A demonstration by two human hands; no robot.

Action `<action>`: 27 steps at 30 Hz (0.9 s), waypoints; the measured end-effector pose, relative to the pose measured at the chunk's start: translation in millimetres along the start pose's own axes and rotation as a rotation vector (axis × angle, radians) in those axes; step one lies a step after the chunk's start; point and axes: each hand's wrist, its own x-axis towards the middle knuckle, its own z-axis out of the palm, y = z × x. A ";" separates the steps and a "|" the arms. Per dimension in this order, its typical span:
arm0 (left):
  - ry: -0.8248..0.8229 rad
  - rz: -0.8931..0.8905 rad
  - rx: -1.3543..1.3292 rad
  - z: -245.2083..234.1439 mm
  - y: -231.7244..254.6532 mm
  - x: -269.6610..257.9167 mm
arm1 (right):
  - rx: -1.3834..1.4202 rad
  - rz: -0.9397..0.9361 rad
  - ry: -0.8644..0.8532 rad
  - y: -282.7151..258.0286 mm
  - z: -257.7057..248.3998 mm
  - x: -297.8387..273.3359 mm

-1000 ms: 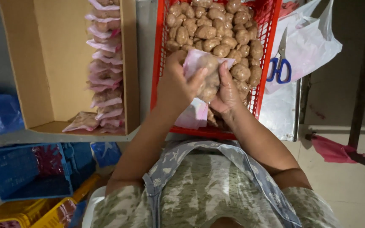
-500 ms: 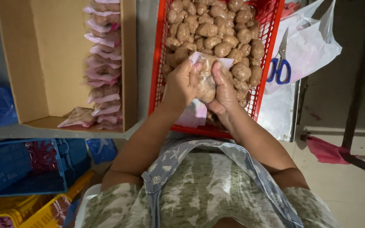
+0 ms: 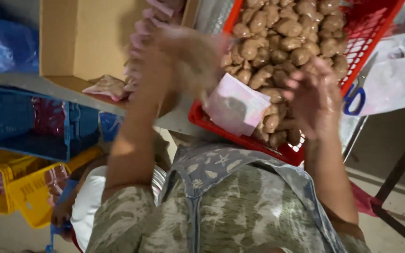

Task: The person takes small food items from a red basket and places them into pink bags, then places the filled bags into a cardboard box.

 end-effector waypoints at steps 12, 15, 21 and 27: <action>1.103 -0.105 0.348 -223.9 -227.8 24.2 | -0.257 -0.151 0.395 -19.3 -39.0 -25.1; 1.093 0.170 0.513 -224.7 -288.4 25.2 | -0.285 -0.132 0.382 -13.5 -33.7 -17.0; 0.027 -0.733 1.183 -173.6 -228.9 36.4 | -0.359 -0.160 0.423 -7.3 -26.9 -3.9; 0.600 -0.733 0.923 -195.2 -254.5 23.8 | -0.451 -0.359 0.533 -14.7 -38.6 -7.2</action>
